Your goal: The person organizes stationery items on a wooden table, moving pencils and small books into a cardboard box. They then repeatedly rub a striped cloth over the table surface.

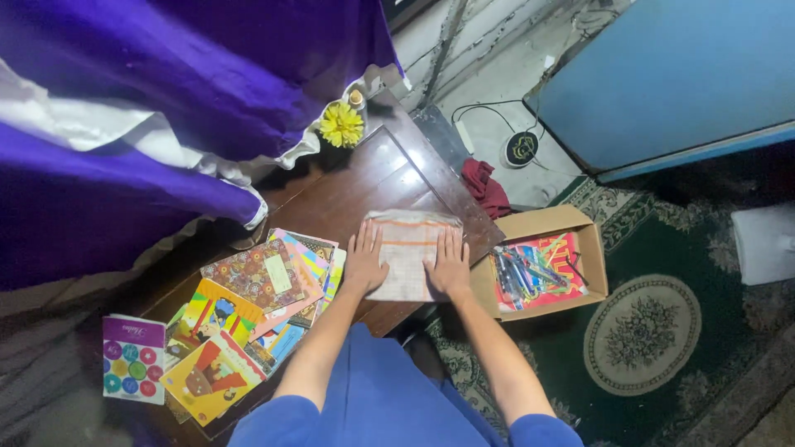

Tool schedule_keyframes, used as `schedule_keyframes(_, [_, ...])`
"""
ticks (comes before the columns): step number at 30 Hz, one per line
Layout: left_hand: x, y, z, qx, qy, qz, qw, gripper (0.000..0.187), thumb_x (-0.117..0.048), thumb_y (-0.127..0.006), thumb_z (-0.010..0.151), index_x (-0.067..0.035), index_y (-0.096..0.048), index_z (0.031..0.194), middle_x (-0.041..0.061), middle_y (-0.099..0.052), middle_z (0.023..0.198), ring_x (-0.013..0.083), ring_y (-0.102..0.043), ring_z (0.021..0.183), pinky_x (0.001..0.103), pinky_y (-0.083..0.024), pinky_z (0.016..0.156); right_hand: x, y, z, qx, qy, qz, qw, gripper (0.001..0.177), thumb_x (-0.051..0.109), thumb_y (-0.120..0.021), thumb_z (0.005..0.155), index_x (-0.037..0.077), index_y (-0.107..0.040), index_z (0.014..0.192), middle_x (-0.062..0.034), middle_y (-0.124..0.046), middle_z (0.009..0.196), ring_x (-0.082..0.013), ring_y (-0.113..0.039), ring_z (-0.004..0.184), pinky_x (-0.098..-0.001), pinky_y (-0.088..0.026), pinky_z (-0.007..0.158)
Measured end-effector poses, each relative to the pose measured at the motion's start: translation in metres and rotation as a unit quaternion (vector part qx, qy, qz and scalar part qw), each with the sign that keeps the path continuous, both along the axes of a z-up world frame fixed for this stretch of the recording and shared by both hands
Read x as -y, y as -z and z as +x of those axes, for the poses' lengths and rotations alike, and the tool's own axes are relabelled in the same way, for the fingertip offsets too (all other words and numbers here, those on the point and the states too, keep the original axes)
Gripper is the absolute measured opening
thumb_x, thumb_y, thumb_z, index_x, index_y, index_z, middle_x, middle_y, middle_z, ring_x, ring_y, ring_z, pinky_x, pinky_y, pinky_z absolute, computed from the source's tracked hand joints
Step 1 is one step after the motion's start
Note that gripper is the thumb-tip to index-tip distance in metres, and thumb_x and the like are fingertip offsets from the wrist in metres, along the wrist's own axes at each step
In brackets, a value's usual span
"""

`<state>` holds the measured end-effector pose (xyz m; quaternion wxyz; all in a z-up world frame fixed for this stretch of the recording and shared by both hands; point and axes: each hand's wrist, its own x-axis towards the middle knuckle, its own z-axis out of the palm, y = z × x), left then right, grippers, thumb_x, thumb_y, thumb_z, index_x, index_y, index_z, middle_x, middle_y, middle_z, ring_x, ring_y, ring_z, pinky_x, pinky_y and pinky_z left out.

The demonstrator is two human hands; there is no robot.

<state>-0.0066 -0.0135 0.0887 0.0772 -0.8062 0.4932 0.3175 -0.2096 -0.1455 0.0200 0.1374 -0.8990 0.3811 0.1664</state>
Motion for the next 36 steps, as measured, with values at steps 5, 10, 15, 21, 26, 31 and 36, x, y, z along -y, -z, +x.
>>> schedule_keyframes(5, [-0.051,0.014,-0.040,0.025,-0.024,-0.075,0.997,0.088,-0.057,-0.045,0.098,-0.009,-0.011,0.164,0.016,0.002,0.172,0.0292,0.005,0.159,0.051,-0.006,0.126,-0.049,-0.012,-0.030,0.076,0.010,-0.030,0.997,0.089,0.054,-0.050,0.096,-0.002,-0.022,0.159,-0.0191,-0.014,0.170,-0.0360,-0.008,0.157,-0.0538,-0.010,0.124])
schedule_keyframes(10, [-0.056,0.038,-0.054,0.053,-0.044,-0.089,0.994,0.087,-0.060,-0.045,0.098,-0.012,-0.012,0.164,0.018,0.002,0.171,0.0306,0.004,0.159,0.052,-0.008,0.125,-0.041,-0.025,-0.030,0.160,-0.002,-0.030,0.987,0.089,0.048,-0.053,0.093,-0.007,-0.025,0.157,-0.0248,-0.020,0.167,-0.0396,-0.014,0.157,-0.0510,-0.013,0.124])
schedule_keyframes(15, [-0.011,0.036,-0.038,0.028,-0.061,-0.017,0.998,0.102,-0.065,-0.055,0.092,-0.012,-0.008,0.165,0.019,0.006,0.171,0.0322,0.007,0.159,0.053,-0.008,0.124,0.009,-0.020,0.007,0.043,-0.049,-0.038,0.997,0.096,0.042,-0.059,0.083,-0.013,-0.025,0.153,-0.0324,-0.018,0.164,-0.0440,-0.013,0.155,-0.0500,-0.011,0.126])
schedule_keyframes(21, [0.033,0.045,-0.017,0.043,-0.079,-0.027,0.996,0.109,-0.055,-0.070,0.088,-0.004,-0.011,0.165,0.027,0.005,0.171,0.0394,0.006,0.159,0.052,-0.006,0.127,0.065,0.013,0.050,0.079,-0.028,0.032,0.996,0.095,0.038,-0.063,0.082,-0.019,-0.025,0.149,-0.0352,-0.015,0.162,-0.0465,-0.013,0.153,-0.0514,-0.008,0.125])
schedule_keyframes(26, [0.032,0.064,-0.033,0.071,-0.012,-0.031,0.997,0.099,-0.037,-0.071,0.091,-0.004,-0.014,0.164,0.024,0.003,0.171,0.0404,0.005,0.158,0.054,-0.003,0.127,0.044,0.010,0.012,0.166,-0.033,0.022,0.985,0.088,0.026,-0.062,0.086,-0.017,-0.024,0.152,-0.0363,-0.015,0.164,-0.0490,-0.011,0.155,-0.0525,-0.008,0.127])
schedule_keyframes(31, [0.006,0.055,-0.076,-0.088,-0.053,-0.016,0.995,0.097,-0.030,-0.065,0.093,-0.010,-0.003,0.164,0.018,0.009,0.172,0.0363,0.008,0.159,0.051,-0.001,0.128,0.009,-0.013,-0.044,0.168,0.009,0.050,0.984,0.081,0.022,-0.058,0.092,-0.014,-0.020,0.154,-0.0336,-0.014,0.165,-0.0458,-0.010,0.155,-0.0522,-0.009,0.126])
schedule_keyframes(36, [0.016,0.047,-0.080,-0.106,-0.042,-0.017,0.993,0.097,-0.033,-0.063,0.096,-0.010,0.002,0.164,0.018,0.013,0.172,0.0373,0.011,0.159,0.052,0.000,0.127,0.023,-0.008,-0.050,0.142,0.008,0.051,0.989,0.089,0.024,-0.062,0.088,-0.015,-0.018,0.154,-0.0336,-0.011,0.166,-0.0467,-0.009,0.155,-0.0513,-0.009,0.126])
